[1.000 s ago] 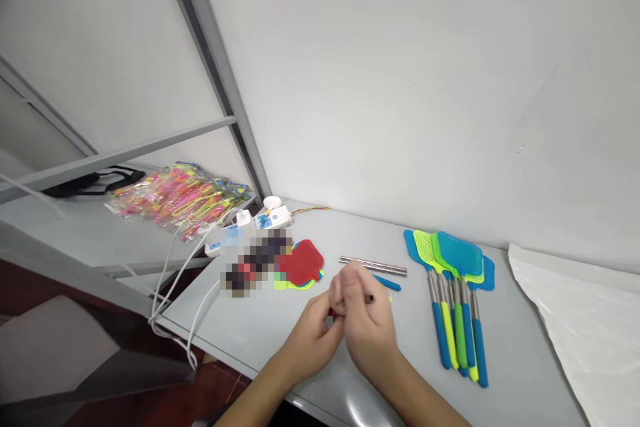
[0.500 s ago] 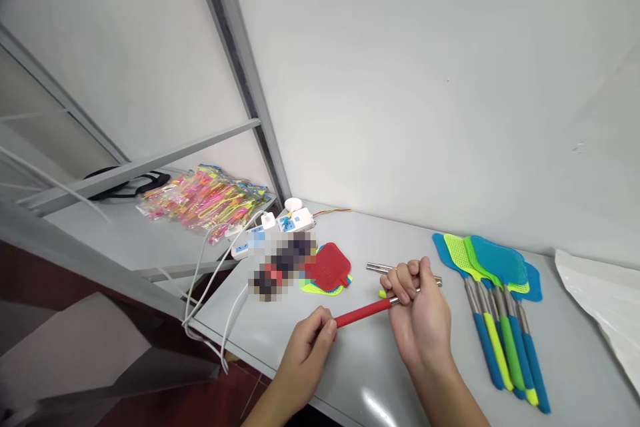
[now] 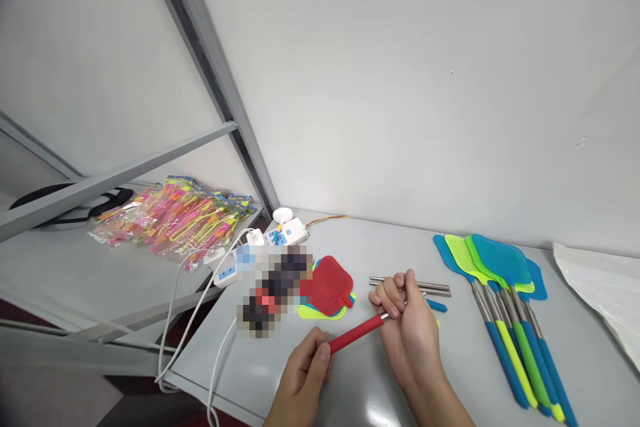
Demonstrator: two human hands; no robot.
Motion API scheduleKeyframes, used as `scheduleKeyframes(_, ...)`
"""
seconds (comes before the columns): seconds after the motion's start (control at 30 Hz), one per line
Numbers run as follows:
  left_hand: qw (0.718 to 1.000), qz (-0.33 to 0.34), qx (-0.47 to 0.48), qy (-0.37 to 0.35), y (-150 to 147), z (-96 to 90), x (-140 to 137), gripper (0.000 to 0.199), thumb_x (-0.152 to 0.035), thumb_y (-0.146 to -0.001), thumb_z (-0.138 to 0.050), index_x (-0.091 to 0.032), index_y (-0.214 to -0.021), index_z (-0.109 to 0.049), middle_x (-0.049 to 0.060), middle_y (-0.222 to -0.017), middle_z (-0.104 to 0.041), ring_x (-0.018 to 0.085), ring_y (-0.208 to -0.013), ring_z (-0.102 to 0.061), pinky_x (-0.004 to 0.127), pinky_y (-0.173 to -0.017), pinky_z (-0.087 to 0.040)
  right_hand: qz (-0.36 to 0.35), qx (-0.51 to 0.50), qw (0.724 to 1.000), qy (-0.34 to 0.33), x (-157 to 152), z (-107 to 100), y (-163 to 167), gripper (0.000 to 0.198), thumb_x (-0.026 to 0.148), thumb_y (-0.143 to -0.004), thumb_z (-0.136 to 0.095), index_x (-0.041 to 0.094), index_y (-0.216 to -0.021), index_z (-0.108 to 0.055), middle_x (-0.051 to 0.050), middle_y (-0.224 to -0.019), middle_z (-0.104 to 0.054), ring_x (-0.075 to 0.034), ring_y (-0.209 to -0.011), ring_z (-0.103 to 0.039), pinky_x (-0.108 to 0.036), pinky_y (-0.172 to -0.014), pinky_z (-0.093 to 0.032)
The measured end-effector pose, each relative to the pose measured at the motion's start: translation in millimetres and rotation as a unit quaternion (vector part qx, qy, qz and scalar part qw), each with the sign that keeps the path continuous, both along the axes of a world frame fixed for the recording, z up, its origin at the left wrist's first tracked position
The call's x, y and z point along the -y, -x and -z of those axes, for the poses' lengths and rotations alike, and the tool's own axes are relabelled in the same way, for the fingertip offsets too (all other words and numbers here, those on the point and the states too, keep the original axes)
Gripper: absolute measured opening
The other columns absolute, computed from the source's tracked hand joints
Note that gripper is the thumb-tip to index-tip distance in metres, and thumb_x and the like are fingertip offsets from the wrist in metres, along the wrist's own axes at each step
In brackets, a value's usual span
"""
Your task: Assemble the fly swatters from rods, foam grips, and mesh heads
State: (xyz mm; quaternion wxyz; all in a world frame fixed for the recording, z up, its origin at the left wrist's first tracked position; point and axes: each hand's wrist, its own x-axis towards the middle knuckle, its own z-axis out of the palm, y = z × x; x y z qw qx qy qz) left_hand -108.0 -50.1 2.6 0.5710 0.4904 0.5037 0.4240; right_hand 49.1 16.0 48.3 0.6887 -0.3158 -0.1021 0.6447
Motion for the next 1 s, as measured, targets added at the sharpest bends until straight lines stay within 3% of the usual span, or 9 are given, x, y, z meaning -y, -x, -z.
scheduleKeyframes(0.13,0.999,-0.039,0.008,-0.006,1.8,6.3,5.1,0.045,-0.061,-0.090,-0.043,-0.020,-0.072,-0.041,-0.004,-0.065,-0.033,0.012,-0.060,-0.030,0.024,-0.057,-0.027,-0.029,-0.035,0.999,0.023,-4.3,1.8,5.7,0.033,0.043,-0.093,-0.052,0.020,-0.071,-0.045,0.009,-0.057,-0.019,-0.008,-0.047,-0.015,-0.023,-0.050,-0.038)
scheduleKeyframes(0.33,0.994,0.029,0.100,-0.024,8.7,15.5,8.0,0.048,-0.064,-0.085,-0.050,-0.019,-0.072,-0.043,-0.005,-0.061,-0.034,0.009,-0.056,-0.029,0.024,-0.053,-0.022,-0.087,-0.094,0.991,0.046,-7.2,-2.8,1.9,0.030,0.038,-0.092,-0.054,0.019,-0.071,-0.045,0.010,-0.056,-0.019,-0.006,-0.045,-0.015,-0.020,-0.048,-0.037)
scheduleKeyframes(0.53,0.973,0.112,0.197,-0.035,6.5,10.4,9.1,0.046,-0.060,-0.085,-0.055,-0.019,-0.071,-0.040,-0.004,-0.054,-0.044,0.007,-0.049,-0.036,0.022,-0.050,-0.026,-0.100,-0.081,0.989,0.078,-7.9,-1.6,3.6,0.028,0.035,-0.090,-0.056,0.020,-0.071,-0.042,0.011,-0.055,-0.015,-0.005,-0.042,-0.011,-0.016,-0.034,-0.016)
scheduleKeyframes(0.67,0.971,0.113,0.207,-0.034,3.6,5.7,11.3,0.042,-0.057,-0.088,-0.054,-0.020,-0.074,-0.039,-0.004,-0.055,-0.045,0.006,-0.044,-0.035,0.020,-0.046,-0.024,-0.081,-0.065,0.991,0.078,-5.2,-12.3,6.2,0.029,0.034,-0.093,-0.052,0.020,-0.070,-0.041,0.011,-0.055,-0.014,-0.006,-0.043,-0.009,-0.018,-0.034,-0.010)
scheduleKeyframes(0.83,0.975,0.136,0.174,0.003,14.3,-15.4,12.1,0.041,-0.055,-0.088,-0.053,-0.018,-0.074,-0.043,-0.004,-0.058,-0.044,0.007,-0.049,-0.037,0.022,-0.050,-0.027,-0.090,-0.016,0.995,0.030,-4.9,-27.6,11.0,0.035,0.045,-0.089,-0.058,0.021,-0.069,-0.041,0.011,-0.055,-0.014,-0.006,-0.045,-0.008,-0.019,-0.036,-0.009)
scheduleKeyframes(1.0,0.982,0.160,0.075,0.072,21.3,-45.8,8.0,0.029,-0.041,-0.094,-0.047,-0.015,-0.081,-0.051,0.002,-0.072,-0.054,0.011,-0.066,-0.048,0.026,-0.067,-0.038,-0.199,0.024,0.980,-0.009,1.0,-24.8,39.7,0.038,0.051,-0.087,-0.057,0.021,-0.070,-0.041,0.011,-0.053,-0.017,-0.007,-0.045,-0.010,-0.019,-0.038,-0.018)
